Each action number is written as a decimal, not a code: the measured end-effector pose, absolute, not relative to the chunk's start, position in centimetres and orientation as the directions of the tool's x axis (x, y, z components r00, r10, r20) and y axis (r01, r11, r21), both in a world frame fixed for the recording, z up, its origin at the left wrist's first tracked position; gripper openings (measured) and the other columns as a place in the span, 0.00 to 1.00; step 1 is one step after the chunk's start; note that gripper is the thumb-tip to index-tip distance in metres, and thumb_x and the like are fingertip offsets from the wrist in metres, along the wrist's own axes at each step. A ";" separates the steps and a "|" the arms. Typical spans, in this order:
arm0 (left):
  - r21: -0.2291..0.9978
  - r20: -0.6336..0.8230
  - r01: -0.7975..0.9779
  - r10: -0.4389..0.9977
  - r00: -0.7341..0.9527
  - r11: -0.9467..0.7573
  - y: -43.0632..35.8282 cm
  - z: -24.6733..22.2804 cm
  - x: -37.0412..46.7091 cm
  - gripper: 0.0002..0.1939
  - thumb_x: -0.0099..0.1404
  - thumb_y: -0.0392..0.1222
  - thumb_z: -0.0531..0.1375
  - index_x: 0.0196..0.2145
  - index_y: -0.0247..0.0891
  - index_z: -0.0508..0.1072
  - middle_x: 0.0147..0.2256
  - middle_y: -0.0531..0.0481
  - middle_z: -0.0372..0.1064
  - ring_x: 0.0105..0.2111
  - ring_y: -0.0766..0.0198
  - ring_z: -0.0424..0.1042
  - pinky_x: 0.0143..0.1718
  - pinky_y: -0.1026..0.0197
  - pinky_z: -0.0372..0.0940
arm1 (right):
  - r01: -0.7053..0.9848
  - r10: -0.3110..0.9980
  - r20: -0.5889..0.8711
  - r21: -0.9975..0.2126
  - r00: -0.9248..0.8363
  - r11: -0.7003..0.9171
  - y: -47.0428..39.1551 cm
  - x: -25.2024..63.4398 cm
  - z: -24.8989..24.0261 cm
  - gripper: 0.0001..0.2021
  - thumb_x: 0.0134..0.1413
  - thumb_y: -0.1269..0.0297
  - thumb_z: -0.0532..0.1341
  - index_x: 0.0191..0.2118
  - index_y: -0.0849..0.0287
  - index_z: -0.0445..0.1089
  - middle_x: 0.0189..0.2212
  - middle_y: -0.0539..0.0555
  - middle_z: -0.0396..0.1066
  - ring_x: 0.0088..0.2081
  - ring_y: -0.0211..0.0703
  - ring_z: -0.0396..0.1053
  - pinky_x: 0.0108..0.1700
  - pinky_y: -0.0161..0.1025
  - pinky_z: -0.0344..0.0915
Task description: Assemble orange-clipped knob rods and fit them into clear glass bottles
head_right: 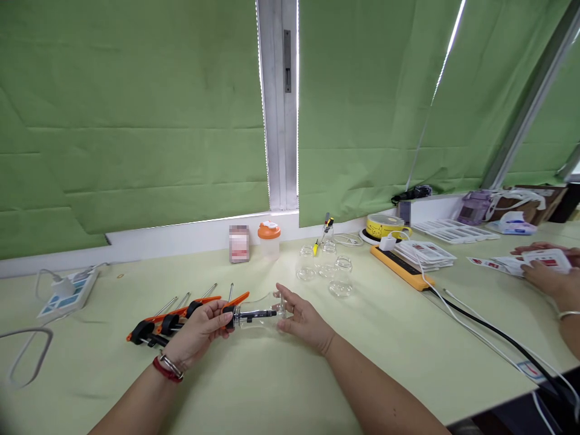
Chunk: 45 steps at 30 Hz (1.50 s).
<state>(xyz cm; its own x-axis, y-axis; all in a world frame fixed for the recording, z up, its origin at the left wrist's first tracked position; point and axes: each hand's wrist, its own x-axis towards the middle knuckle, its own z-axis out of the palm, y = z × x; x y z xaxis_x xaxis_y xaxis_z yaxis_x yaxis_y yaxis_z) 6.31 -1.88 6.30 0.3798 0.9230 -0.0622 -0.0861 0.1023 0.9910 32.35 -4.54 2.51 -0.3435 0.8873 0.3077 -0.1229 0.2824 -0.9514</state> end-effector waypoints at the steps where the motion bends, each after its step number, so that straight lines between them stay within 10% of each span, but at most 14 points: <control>1: 0.991 -0.060 -0.089 0.924 0.377 0.100 -1.9 6.3 6.3 0.15 0.51 0.44 0.68 0.32 0.35 0.69 0.26 0.52 0.69 0.25 0.66 0.67 0.27 0.63 0.61 | -0.123 0.892 0.299 -0.954 -0.340 0.273 -4.5 32.4 2.4 0.37 0.48 0.54 0.65 0.62 0.45 0.49 0.58 0.59 0.54 0.51 0.48 0.61 0.42 0.45 0.70; 10: 0.997 -0.006 -0.064 0.927 0.376 0.032 -1.7 5.9 6.2 0.16 0.51 0.43 0.68 0.33 0.35 0.68 0.25 0.54 0.67 0.25 0.67 0.67 0.26 0.63 0.62 | -0.145 0.940 0.171 -0.980 -0.294 0.133 -4.3 31.9 2.1 0.30 0.54 0.45 0.55 0.61 0.48 0.54 0.52 0.60 0.58 0.35 0.42 0.71 0.32 0.43 0.72; 20: 0.999 -0.016 -0.037 0.943 0.333 0.030 -1.3 5.8 5.9 0.17 0.50 0.44 0.68 0.34 0.36 0.67 0.24 0.55 0.65 0.25 0.66 0.67 0.26 0.63 0.63 | -0.271 0.868 0.193 -0.960 -0.457 0.071 -4.2 32.2 1.7 0.43 0.45 0.59 0.69 0.62 0.36 0.44 0.62 0.56 0.42 0.49 0.45 0.65 0.48 0.49 0.66; 36: 1.000 -0.003 -0.023 0.929 0.370 0.013 -1.2 5.4 6.0 0.15 0.51 0.44 0.68 0.32 0.35 0.68 0.25 0.53 0.66 0.26 0.66 0.66 0.26 0.63 0.63 | -0.176 0.896 0.103 -0.984 -0.432 0.028 -3.6 32.2 1.1 0.31 0.54 0.48 0.58 0.60 0.55 0.52 0.38 0.57 0.67 0.26 0.39 0.71 0.24 0.34 0.65; 45: 0.999 -0.019 -0.035 0.930 0.368 0.035 -1.1 5.5 5.8 0.16 0.51 0.44 0.68 0.33 0.35 0.69 0.26 0.52 0.67 0.26 0.65 0.67 0.27 0.62 0.63 | -0.157 0.916 0.168 -0.981 -0.365 0.117 -3.7 31.8 0.9 0.29 0.56 0.47 0.55 0.61 0.50 0.52 0.44 0.58 0.63 0.35 0.39 0.66 0.29 0.36 0.67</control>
